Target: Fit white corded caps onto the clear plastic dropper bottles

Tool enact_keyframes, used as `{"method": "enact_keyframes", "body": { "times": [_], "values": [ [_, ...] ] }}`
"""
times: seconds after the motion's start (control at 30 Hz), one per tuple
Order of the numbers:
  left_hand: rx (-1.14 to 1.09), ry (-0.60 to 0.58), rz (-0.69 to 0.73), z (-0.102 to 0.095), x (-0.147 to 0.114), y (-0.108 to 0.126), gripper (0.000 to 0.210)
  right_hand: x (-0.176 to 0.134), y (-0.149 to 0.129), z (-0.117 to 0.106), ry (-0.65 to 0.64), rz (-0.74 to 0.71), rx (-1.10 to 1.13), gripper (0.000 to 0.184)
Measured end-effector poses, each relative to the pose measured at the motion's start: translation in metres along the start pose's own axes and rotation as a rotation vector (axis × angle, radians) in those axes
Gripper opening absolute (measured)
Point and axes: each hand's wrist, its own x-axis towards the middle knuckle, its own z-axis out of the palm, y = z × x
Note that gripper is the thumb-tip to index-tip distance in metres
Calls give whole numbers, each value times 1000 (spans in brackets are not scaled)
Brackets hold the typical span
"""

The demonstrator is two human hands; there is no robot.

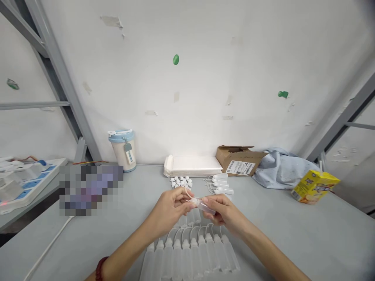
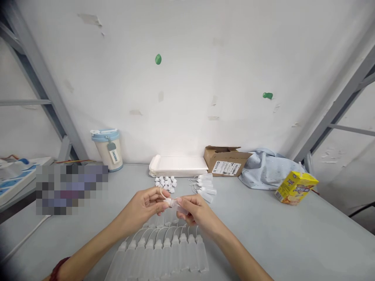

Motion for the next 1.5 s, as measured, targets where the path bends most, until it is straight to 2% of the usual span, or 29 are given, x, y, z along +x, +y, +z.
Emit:
{"method": "enact_keyframes", "body": {
  "times": [0.27,0.47,0.63,0.7,0.83,0.9,0.97,1.07,1.23,1.3,1.5],
  "values": [
    [96,-35,27,-1,0,-1,15,-1,1,1,-17,29,-17,41],
    [321,50,219,1,-1,-8,7,2,4,1,10,62,-18,40],
    [333,73,320,1,0,-8,9,0,1,3,16,88,52,38],
    [305,65,304,1,0,-6,10,-1,0,5,25,98,73,38],
    [235,44,153,1,0,-3,15,-1,-1,6,44,91,85,36],
    [269,38,115,2,-1,-3,20,-1,-1,6,51,96,69,36],
    [367,51,162,4,-1,-5,22,-1,-1,5,55,111,61,35],
    [502,96,307,6,-1,-10,17,-1,-1,4,65,150,95,34],
    [567,87,501,5,-1,-15,17,-2,-2,4,89,199,138,33],
    [570,71,489,4,-1,-14,16,-2,-3,3,93,207,141,33],
    [513,86,299,5,-2,-8,17,-1,-5,2,105,173,82,31]
  ]
}}
